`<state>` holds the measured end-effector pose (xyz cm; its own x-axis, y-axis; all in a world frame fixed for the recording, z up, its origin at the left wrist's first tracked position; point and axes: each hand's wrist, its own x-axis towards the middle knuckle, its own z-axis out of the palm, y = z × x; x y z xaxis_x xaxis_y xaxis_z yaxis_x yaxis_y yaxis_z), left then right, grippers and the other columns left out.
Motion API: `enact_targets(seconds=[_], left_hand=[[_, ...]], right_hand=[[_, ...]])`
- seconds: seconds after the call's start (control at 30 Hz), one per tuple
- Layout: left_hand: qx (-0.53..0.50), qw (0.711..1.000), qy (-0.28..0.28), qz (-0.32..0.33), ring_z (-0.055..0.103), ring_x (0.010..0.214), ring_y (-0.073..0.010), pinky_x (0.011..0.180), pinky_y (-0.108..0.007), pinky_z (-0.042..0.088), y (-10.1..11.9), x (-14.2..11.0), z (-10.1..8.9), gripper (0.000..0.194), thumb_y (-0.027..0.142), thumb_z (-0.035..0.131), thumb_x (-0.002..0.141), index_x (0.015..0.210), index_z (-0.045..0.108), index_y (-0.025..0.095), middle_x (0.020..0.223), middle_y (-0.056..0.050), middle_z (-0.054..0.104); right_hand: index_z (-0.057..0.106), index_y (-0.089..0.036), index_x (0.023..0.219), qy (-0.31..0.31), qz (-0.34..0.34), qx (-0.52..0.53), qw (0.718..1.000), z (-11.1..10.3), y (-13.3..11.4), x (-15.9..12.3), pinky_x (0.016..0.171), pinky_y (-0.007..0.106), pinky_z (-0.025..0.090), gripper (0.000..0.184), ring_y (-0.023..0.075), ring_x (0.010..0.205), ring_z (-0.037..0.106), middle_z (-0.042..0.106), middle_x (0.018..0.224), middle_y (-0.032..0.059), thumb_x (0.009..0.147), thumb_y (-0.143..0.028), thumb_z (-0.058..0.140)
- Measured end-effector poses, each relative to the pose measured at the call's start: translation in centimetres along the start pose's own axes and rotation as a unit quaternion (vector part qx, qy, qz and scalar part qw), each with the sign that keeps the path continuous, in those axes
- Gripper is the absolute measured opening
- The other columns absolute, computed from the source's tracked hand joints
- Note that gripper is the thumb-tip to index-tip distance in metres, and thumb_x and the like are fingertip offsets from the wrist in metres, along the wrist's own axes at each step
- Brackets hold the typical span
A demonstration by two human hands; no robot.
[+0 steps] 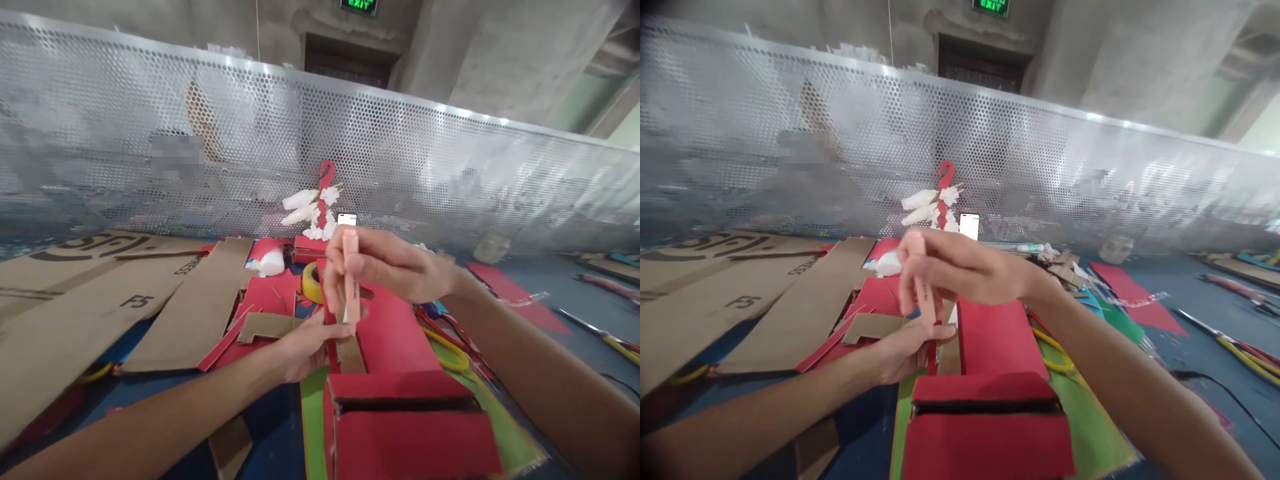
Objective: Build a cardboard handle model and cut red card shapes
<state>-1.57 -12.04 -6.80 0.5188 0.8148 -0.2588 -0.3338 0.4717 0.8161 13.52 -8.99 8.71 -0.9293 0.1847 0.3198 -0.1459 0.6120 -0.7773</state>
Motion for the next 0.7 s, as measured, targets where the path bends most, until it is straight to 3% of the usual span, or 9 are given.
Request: enact_targets(seconds=[0.1,0.17,0.27,0.5,0.7], left_hand=[[-0.001,1.000,-0.021,-0.010,0.066,0.078,-0.0131,0.071,-0.025,0.054,0.1,0.0,-0.2,0.030,0.028,0.081,0.078,0.102,0.066,0.020,0.086,0.001,0.067],[0.014,1.000,-0.004,-0.010,0.064,0.079,-0.0115,0.068,-0.021,0.051,0.2,0.1,-0.2,0.033,0.030,0.083,0.076,0.103,0.067,0.019,0.090,0.000,0.068],[0.033,0.999,0.023,-0.019,0.062,0.075,-0.0105,0.060,-0.018,0.046,0.2,0.3,-0.2,0.040,0.032,0.086,0.071,0.102,0.067,0.018,0.091,-0.002,0.069],[0.009,0.999,-0.002,-0.050,0.062,0.066,-0.0120,0.060,-0.021,0.047,0.0,0.5,-0.6,0.037,0.025,0.080,0.073,0.108,0.069,0.018,0.082,-0.004,0.070],[-0.029,0.999,-0.001,-0.045,0.067,0.073,-0.0167,0.064,-0.023,0.049,-0.1,0.5,-0.7,0.039,0.016,0.077,0.072,0.110,0.069,0.016,0.088,-0.006,0.073]], right_hand=[[0.038,-0.021,0.096,0.021,0.012,0.107,0.994,-0.4,4.0,-2.3,0.052,0.021,0.046,0.019,0.0098,0.059,0.062,0.068,0.079,0.0023,0.108,-0.037,0.035],[0.037,-0.022,0.099,0.003,0.040,0.174,0.984,0.1,6.5,-3.1,0.052,0.021,0.048,0.022,0.0096,0.058,0.062,0.067,0.081,0.0006,0.102,-0.036,0.053],[0.046,-0.019,0.096,-0.030,0.087,0.196,0.976,0.7,8.5,-3.5,0.060,0.024,0.053,0.032,0.0112,0.066,0.066,0.065,0.083,-0.0003,0.086,-0.029,0.076],[0.070,-0.015,0.090,-0.109,0.065,0.048,0.991,0.7,8.9,-3.3,0.080,0.026,0.053,0.012,0.0144,0.088,0.066,0.072,0.095,0.0055,0.092,-0.027,0.069],[0.071,-0.010,0.100,-0.159,0.047,0.076,0.983,0.6,8.2,-3.3,0.090,0.029,0.052,0.018,0.0184,0.102,0.068,0.074,0.109,0.0132,0.098,-0.024,0.060]])
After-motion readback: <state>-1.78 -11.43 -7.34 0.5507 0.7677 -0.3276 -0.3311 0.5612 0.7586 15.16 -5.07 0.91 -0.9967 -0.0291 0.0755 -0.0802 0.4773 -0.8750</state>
